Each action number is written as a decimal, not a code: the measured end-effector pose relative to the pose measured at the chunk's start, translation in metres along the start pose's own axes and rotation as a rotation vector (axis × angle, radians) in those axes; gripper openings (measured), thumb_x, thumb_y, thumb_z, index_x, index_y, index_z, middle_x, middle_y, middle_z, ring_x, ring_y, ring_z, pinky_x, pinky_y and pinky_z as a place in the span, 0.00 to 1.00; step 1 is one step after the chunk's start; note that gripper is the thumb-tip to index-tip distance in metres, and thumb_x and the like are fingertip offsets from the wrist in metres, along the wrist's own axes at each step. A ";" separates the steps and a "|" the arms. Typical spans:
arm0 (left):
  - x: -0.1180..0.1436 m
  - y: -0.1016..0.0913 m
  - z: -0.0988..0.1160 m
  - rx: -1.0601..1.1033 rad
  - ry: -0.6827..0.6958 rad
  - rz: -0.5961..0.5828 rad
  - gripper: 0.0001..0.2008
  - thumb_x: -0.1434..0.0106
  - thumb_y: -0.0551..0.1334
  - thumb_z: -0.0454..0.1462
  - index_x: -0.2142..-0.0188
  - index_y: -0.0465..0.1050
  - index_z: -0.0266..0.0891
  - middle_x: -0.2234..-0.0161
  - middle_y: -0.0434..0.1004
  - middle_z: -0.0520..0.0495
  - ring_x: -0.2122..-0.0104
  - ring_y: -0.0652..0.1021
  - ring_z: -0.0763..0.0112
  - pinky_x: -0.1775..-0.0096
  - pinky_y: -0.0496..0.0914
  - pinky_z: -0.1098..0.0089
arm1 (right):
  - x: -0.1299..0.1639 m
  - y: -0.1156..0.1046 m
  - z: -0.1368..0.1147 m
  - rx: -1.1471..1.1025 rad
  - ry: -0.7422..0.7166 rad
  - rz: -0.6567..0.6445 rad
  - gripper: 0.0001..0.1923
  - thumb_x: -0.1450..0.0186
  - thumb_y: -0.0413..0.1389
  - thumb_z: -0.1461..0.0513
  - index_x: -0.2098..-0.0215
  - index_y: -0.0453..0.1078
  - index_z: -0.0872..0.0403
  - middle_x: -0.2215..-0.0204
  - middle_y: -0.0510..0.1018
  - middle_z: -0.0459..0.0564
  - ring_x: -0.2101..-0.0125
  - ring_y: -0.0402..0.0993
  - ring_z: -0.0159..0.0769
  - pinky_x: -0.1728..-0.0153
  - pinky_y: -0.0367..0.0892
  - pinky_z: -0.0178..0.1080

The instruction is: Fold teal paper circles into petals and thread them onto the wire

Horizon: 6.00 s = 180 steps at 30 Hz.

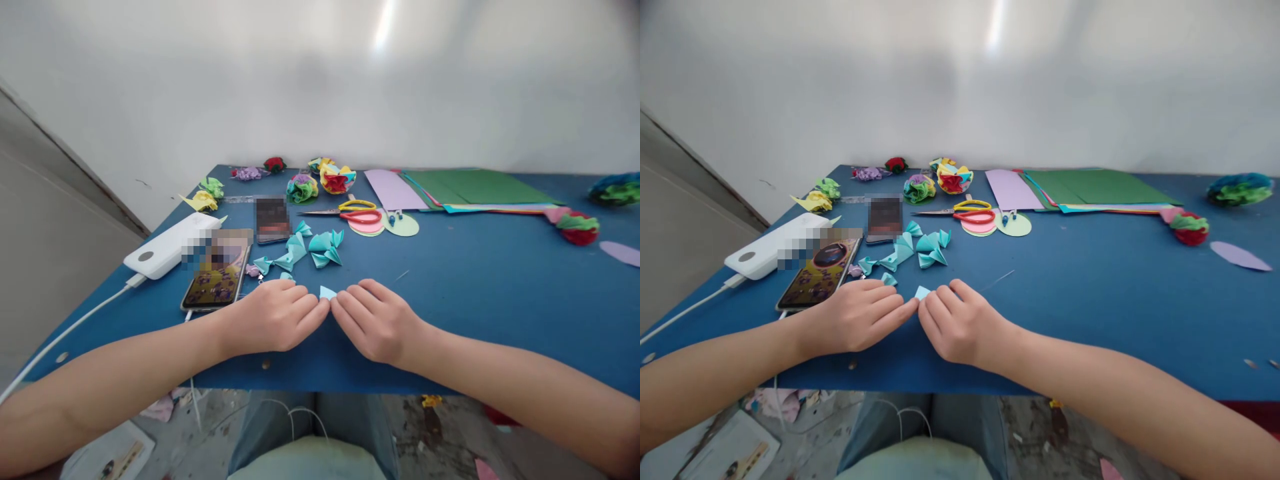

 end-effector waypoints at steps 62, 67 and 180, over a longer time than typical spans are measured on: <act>-0.003 -0.013 0.012 -0.202 -0.086 0.080 0.09 0.38 0.56 0.32 0.62 0.72 0.29 0.65 0.76 0.41 0.66 0.76 0.64 0.71 0.67 0.67 | 0.003 -0.007 0.003 -0.146 0.186 -0.057 0.09 0.36 0.50 0.62 0.68 0.68 0.59 0.79 0.68 0.46 0.77 0.62 0.31 0.76 0.54 0.36; -0.004 -0.012 0.010 -0.107 -0.126 0.099 0.06 0.39 0.57 0.30 0.63 0.71 0.27 0.69 0.75 0.43 0.69 0.76 0.65 0.72 0.67 0.67 | 0.005 -0.005 0.003 -0.122 0.182 -0.038 0.05 0.37 0.52 0.66 0.65 0.69 0.59 0.80 0.69 0.45 0.78 0.62 0.29 0.75 0.54 0.36; 0.001 -0.007 0.004 0.046 -0.181 0.133 0.10 0.39 0.58 0.31 0.57 0.68 0.30 0.68 0.74 0.44 0.69 0.74 0.69 0.69 0.71 0.68 | -0.001 -0.013 -0.001 0.028 0.099 0.127 0.09 0.38 0.47 0.70 0.64 0.69 0.68 0.71 0.77 0.59 0.67 0.74 0.42 0.73 0.67 0.38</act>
Point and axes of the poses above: each hand's wrist, its own x-axis away from the middle knuckle, its own y-axis out of the palm, z = x × y, the point moved 2 cm from there along -x, towards the middle knuckle
